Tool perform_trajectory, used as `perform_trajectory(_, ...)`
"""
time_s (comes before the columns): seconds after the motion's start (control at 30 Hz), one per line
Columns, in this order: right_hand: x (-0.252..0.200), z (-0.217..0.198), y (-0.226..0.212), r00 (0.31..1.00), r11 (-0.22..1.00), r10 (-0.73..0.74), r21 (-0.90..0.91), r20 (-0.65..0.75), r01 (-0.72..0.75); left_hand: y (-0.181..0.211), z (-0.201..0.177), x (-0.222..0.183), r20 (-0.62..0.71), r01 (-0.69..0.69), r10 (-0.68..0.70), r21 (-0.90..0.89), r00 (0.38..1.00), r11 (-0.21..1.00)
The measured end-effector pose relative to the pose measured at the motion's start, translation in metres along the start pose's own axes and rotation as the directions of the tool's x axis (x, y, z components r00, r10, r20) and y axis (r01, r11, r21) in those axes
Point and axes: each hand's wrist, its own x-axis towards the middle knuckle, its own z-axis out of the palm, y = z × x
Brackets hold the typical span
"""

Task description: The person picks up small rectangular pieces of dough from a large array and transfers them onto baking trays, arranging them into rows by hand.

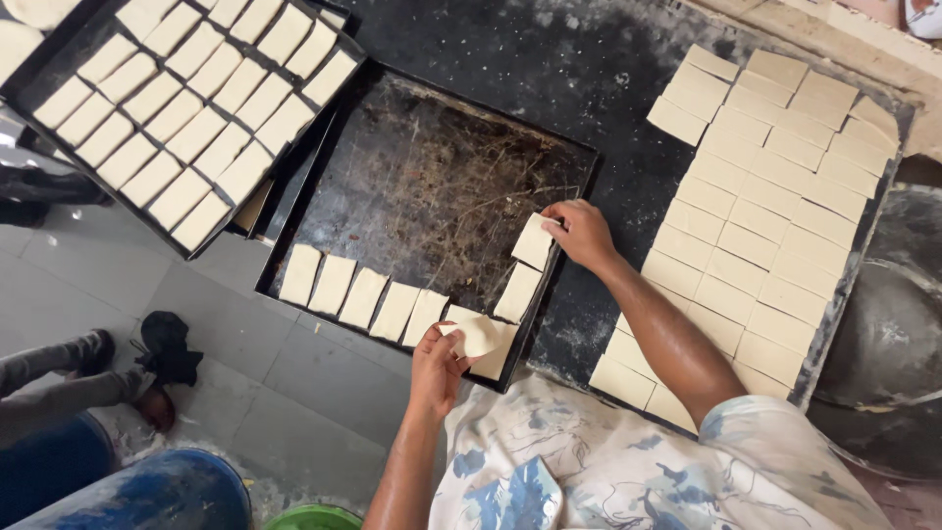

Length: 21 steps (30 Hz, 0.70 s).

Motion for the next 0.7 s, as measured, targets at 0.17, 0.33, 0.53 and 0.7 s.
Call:
perform_trajectory(0.17, 0.008, 0.003, 0.002, 1.000, 0.999, 0.018, -0.041, -0.023, -0.019, 0.001, 0.007, -0.001, -0.015, -0.010, 0.009, -0.017, 1.000, 1.000)
perform_trajectory(0.33, 0.003, -0.002, -0.007, 0.982, 0.987, -0.095, -0.141, -0.161, 0.073, 0.002, 0.036, 0.012, 0.024, -0.007, 0.008, -0.020, 1.000, 1.000)
perform_trajectory(0.53, -0.017, -0.013, -0.026, 0.832, 0.513, 0.363, 0.656, 0.419, -0.554, -0.016, 0.103, 0.071, 0.191, 0.048, 0.011, -0.304, 0.981, 0.951)
perform_trajectory(0.7, 0.024, -0.037, -0.005, 0.833, 0.582, 0.368, 0.596, 0.414, -0.553, -0.026, 0.138, 0.116, 0.193, 0.026, 0.007, -0.168, 0.981, 0.985)
